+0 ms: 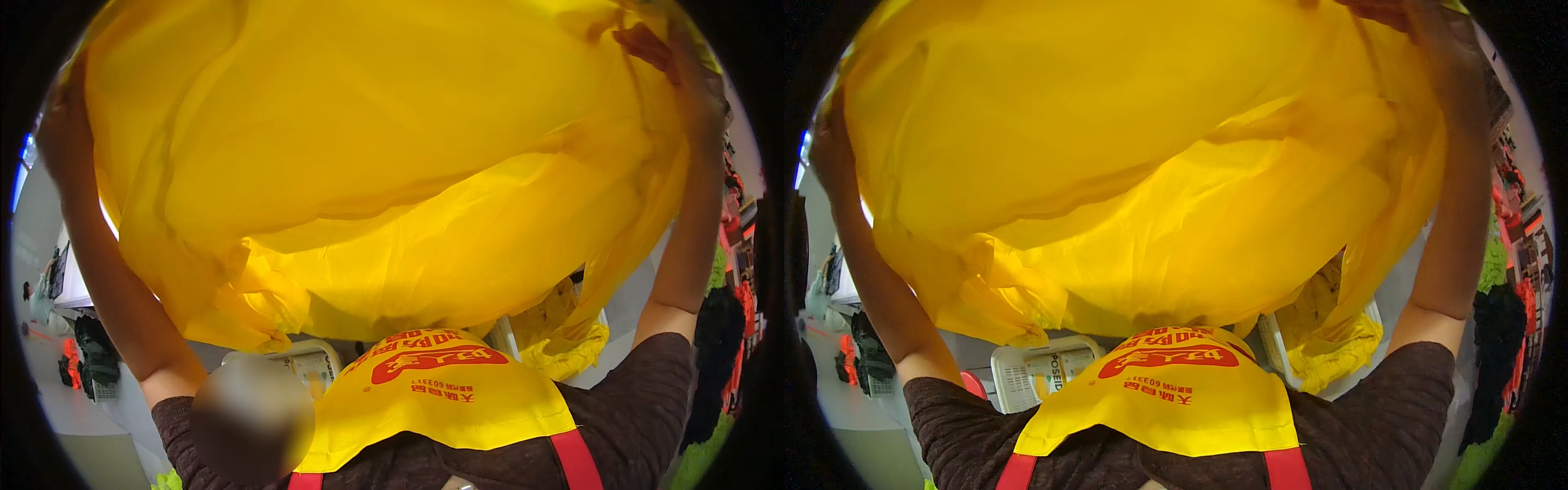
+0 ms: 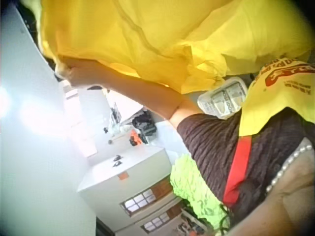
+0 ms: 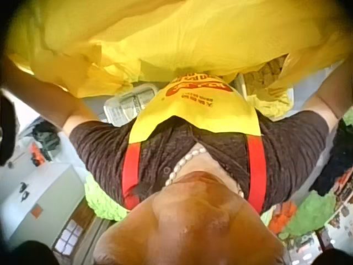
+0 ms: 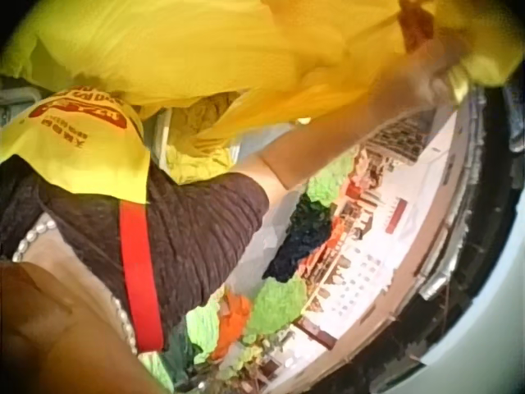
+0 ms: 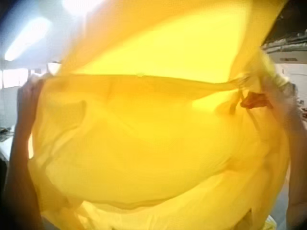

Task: The person folds a yellow raincoat on a large white table, smoothing the fabric and aligning edges. The person then places the folded raincoat into a clear plastic bag and sets it aside. The person repeats the folding process with another yellow raincoat.

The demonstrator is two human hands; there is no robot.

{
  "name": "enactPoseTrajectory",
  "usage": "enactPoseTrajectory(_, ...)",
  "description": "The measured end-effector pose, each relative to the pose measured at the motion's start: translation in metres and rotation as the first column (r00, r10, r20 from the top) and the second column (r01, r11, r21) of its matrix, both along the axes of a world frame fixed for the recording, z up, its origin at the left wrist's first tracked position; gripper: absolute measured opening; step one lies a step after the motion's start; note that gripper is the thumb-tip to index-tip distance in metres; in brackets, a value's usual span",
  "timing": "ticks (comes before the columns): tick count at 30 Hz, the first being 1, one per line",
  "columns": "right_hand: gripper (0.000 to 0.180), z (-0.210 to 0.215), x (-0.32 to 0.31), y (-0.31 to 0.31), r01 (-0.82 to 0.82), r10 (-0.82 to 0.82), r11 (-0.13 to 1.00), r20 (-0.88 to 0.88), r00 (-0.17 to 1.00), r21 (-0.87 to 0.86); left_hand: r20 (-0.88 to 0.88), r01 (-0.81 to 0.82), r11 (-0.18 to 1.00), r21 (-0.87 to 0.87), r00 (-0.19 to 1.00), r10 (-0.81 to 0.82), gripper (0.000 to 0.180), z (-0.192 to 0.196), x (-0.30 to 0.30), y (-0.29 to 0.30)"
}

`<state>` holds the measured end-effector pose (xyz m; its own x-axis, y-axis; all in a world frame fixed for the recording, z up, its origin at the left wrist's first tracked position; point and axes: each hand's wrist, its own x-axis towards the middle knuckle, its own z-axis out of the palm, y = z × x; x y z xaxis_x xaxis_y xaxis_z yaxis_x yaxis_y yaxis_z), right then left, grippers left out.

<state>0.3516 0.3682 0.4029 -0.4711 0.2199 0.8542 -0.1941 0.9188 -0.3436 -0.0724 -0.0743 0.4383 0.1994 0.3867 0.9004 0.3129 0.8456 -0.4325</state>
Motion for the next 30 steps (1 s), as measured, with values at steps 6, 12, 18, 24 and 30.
enactPoseTrajectory(6,0.02,-0.034,-0.135,0.073,-0.302,0.316,0.931,0.038,0.948,-0.206,0.546,0.273,0.956,0.11,0.787,-0.288,0.03,-0.049,-0.107,0.135)
enactPoseTrajectory(12,0.045,-0.179,-0.288,0.162,0.188,0.077,0.889,0.539,0.839,-0.419,0.872,-0.041,0.972,0.231,0.452,-0.188,0.034,-0.164,-0.124,0.22)
enactPoseTrajectory(18,0.056,-0.35,-0.3,0.14,0.153,0.115,0.927,0.65,0.751,-0.341,0.859,0.287,0.934,0.214,0.4,-0.32,0.033,-0.318,-0.033,0.221)
enactPoseTrajectory(24,0.079,-0.342,-0.261,0.018,0.206,-0.247,0.962,0.896,0.368,0.181,0.991,0.147,0.989,-0.014,0.134,-0.006,0.069,-0.414,-0.027,0.203)
enactPoseTrajectory(30,0.087,-0.416,-0.212,0.092,0.466,-0.324,0.859,0.929,0.178,0.21,0.962,0.25,0.937,-0.244,-0.06,0.267,0.078,-0.43,-0.043,0.157)
